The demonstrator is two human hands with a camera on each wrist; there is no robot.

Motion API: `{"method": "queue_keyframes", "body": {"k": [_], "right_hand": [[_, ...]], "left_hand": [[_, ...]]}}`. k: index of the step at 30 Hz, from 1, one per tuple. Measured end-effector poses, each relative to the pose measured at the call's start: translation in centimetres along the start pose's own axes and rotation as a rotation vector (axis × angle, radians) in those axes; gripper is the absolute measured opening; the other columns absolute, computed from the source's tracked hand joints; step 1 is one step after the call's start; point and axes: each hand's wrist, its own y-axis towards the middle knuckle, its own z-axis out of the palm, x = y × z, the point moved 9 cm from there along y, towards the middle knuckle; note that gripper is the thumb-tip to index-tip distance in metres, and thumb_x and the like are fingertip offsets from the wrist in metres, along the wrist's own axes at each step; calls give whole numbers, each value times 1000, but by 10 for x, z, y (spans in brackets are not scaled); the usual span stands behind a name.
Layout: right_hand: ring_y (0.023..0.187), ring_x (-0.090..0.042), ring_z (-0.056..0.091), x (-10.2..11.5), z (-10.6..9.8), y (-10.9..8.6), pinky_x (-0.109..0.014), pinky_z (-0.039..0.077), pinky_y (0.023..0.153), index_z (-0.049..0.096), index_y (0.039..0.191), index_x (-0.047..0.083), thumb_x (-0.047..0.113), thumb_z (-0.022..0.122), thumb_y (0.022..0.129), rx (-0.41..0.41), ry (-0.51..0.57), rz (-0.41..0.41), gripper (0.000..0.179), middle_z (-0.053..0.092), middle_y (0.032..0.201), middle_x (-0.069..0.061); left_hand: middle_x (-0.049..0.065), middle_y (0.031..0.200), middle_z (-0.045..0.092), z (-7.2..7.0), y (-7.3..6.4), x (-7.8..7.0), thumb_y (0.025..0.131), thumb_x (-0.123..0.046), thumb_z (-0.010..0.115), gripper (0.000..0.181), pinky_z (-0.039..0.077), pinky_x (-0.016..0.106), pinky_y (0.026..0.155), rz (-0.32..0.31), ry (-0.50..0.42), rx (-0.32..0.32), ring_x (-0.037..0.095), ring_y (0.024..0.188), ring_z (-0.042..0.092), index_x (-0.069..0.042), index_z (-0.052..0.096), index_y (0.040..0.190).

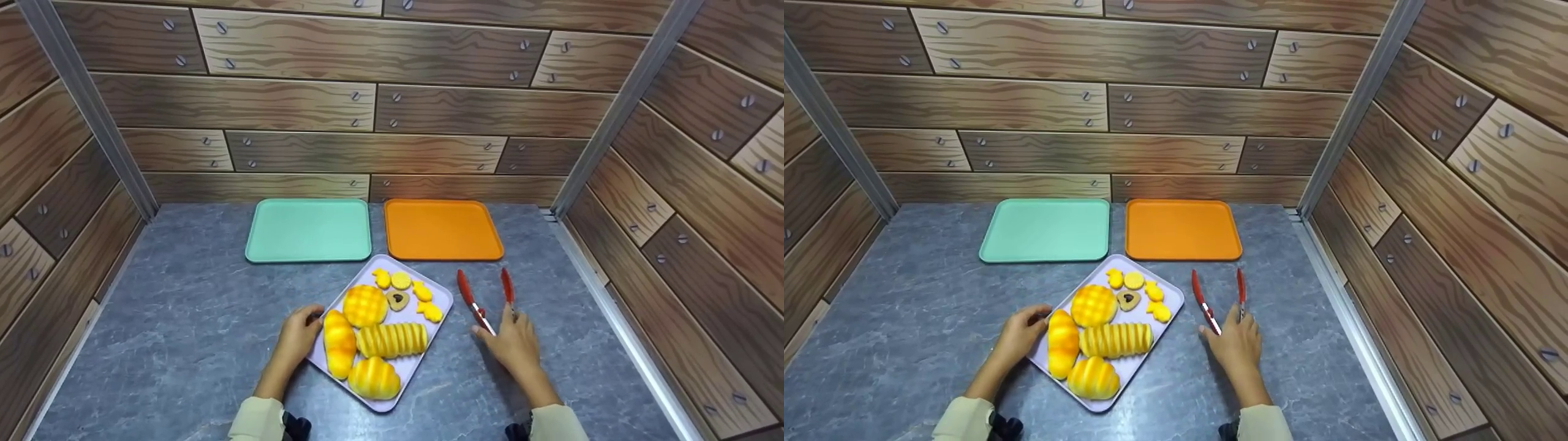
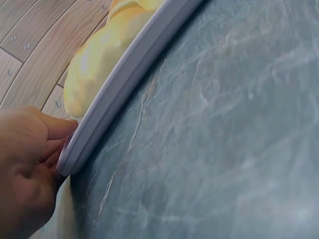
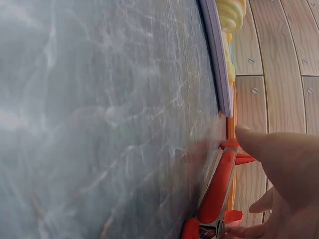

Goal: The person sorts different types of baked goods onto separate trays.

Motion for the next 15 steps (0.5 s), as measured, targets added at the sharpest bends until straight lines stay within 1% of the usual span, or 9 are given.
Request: {"method": "queue_keyframes", "body": {"k": [5,8,11,15], "right_hand": [[110,-56,54,-3,1,2,-65,43,89,33,151,-7,42,76,86,-17,-47,0,92,52,125,-40],[108,-54,56,-4,1,2,-64,45,85,33,152,-5,36,76,87,-17,-62,-2,88,55,122,-38],[104,-50,57,-5,-1,2,-63,47,80,33,153,-3,33,75,88,-23,-63,4,85,57,118,-35],[101,-49,59,-7,-5,2,-64,48,78,34,153,-1,32,75,88,-62,-25,16,84,57,117,-34]], "left_hand": [[16,108,71,2,1,5,95,-1,64,20,53,45,91,-26,-41,-6,27,99,66,2,72,113],[16,106,72,2,1,5,95,-1,64,19,52,46,90,-13,-49,-20,28,99,65,2,72,111],[16,106,72,1,1,6,95,-1,64,18,53,45,89,-7,-56,-32,28,98,65,2,73,110],[14,105,72,0,-1,9,95,-3,64,18,53,41,88,-33,-78,-38,25,96,65,0,73,111]]}}
